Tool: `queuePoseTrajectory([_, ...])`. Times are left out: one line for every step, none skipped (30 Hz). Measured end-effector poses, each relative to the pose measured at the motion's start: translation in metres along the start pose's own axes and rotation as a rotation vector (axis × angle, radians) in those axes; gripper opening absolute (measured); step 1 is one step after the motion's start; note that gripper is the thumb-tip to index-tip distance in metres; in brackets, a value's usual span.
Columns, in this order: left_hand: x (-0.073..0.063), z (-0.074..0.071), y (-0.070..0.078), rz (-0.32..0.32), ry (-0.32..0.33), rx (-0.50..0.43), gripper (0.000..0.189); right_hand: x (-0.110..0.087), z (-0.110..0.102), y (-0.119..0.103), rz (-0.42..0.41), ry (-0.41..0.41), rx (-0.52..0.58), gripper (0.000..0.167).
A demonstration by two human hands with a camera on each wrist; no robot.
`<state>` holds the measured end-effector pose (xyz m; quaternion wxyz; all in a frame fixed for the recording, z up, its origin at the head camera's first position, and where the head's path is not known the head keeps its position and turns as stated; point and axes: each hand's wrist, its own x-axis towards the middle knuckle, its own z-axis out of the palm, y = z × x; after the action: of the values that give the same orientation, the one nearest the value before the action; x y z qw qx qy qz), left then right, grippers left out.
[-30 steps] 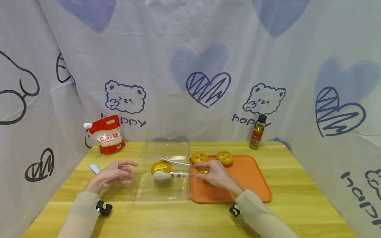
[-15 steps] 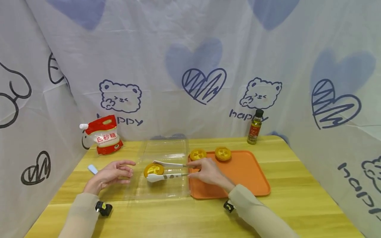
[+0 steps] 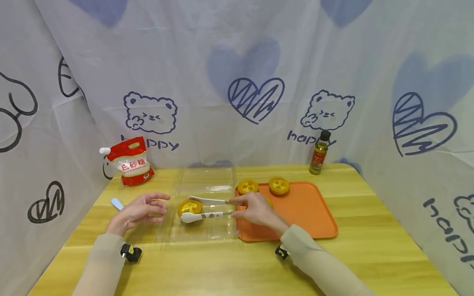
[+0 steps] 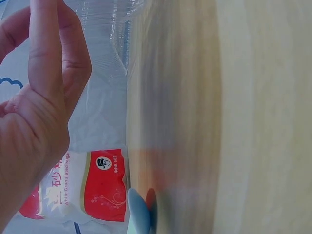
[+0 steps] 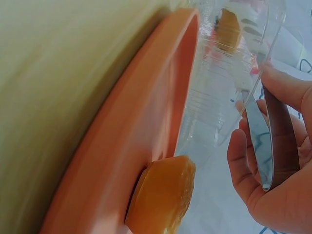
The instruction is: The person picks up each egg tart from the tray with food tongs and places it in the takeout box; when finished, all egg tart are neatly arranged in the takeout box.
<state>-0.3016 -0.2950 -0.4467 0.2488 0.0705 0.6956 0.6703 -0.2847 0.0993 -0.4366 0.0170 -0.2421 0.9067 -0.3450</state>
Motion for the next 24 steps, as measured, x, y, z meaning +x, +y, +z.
queuePoseTrajectory([-0.001,0.000,-0.001,-0.002,0.000,-0.001,0.053,0.000,0.001,0.000,0.004,-0.007,0.007,0.044])
queuePoseTrajectory([-0.001,0.000,-0.001,-0.005,0.004,-0.008,0.052,0.000,0.001,-0.001,0.011,-0.013,0.017,0.044])
queuePoseTrajectory([-0.002,0.001,-0.001,-0.007,0.006,-0.016,0.052,0.000,0.002,-0.001,0.016,-0.017,0.025,0.044])
queuePoseTrajectory([-0.002,0.000,-0.001,-0.005,0.005,-0.020,0.051,0.000,0.003,-0.002,0.020,-0.019,0.035,0.044])
queuePoseTrajectory([-0.002,0.000,-0.001,-0.003,0.002,-0.023,0.051,0.001,0.004,-0.003,0.023,-0.020,0.042,0.044])
queuePoseTrajectory([-0.003,0.000,-0.001,-0.002,0.000,-0.025,0.051,0.001,0.004,-0.003,0.025,-0.019,0.044,0.044])
queuePoseTrajectory([-0.003,0.000,-0.001,-0.002,-0.001,-0.025,0.052,0.002,0.005,-0.004,0.027,-0.018,0.042,0.044])
queuePoseTrajectory([-0.003,0.001,0.000,-0.002,-0.001,-0.025,0.051,0.003,0.005,-0.005,0.028,-0.019,0.043,0.044])
queuePoseTrajectory([-0.003,0.000,0.000,-0.002,-0.002,-0.023,0.051,0.003,0.006,-0.005,0.028,-0.019,0.039,0.043])
queuePoseTrajectory([-0.003,0.001,0.000,-0.003,0.000,-0.022,0.052,0.004,0.006,-0.005,0.024,-0.019,0.032,0.043])
queuePoseTrajectory([-0.002,0.001,0.000,-0.006,0.003,-0.020,0.053,0.005,0.007,-0.005,0.021,-0.019,0.021,0.043])
queuePoseTrajectory([-0.002,0.001,0.000,-0.006,0.003,-0.017,0.053,0.006,0.007,-0.005,0.012,-0.015,0.011,0.043])
queuePoseTrajectory([-0.001,0.002,0.000,-0.006,0.004,-0.015,0.053,0.007,0.008,-0.005,0.008,-0.015,0.002,0.043])
queuePoseTrajectory([-0.001,0.002,0.000,-0.006,0.005,-0.016,0.052,0.008,0.009,-0.005,0.005,-0.014,-0.004,0.043])
queuePoseTrajectory([-0.001,0.002,0.000,-0.006,0.005,-0.014,0.052,0.009,0.009,-0.005,0.002,-0.010,-0.011,0.043])
queuePoseTrajectory([0.000,0.002,0.000,-0.003,0.003,-0.012,0.052,0.010,0.010,-0.005,-0.006,-0.007,-0.021,0.043])
queuePoseTrajectory([0.000,0.002,-0.001,0.000,0.001,-0.011,0.051,0.011,0.010,-0.005,-0.011,-0.002,-0.029,0.043])
queuePoseTrajectory([-0.001,0.001,-0.001,0.004,-0.003,-0.009,0.050,0.012,0.011,-0.006,-0.020,0.001,-0.038,0.043])
queuePoseTrajectory([-0.001,0.002,-0.001,0.003,0.000,-0.010,0.049,0.013,0.011,-0.006,-0.025,0.001,-0.046,0.043])
queuePoseTrajectory([-0.001,0.001,-0.001,0.003,0.003,-0.009,0.048,0.014,0.012,-0.007,-0.034,0.004,-0.053,0.043])
queuePoseTrajectory([-0.002,0.001,-0.001,0.006,-0.001,-0.004,0.047,0.015,0.012,-0.008,-0.041,0.007,-0.063,0.042])
queuePoseTrajectory([-0.002,0.001,0.000,0.007,-0.003,-0.002,0.047,0.016,0.013,-0.008,-0.048,0.009,-0.071,0.042])
queuePoseTrajectory([-0.002,0.001,0.000,0.006,-0.003,0.000,0.048,0.016,0.013,-0.008,-0.049,0.009,-0.072,0.042])
queuePoseTrajectory([-0.003,0.001,0.001,0.005,-0.003,-0.001,0.048,0.017,0.014,-0.009,-0.053,0.009,-0.074,0.042])
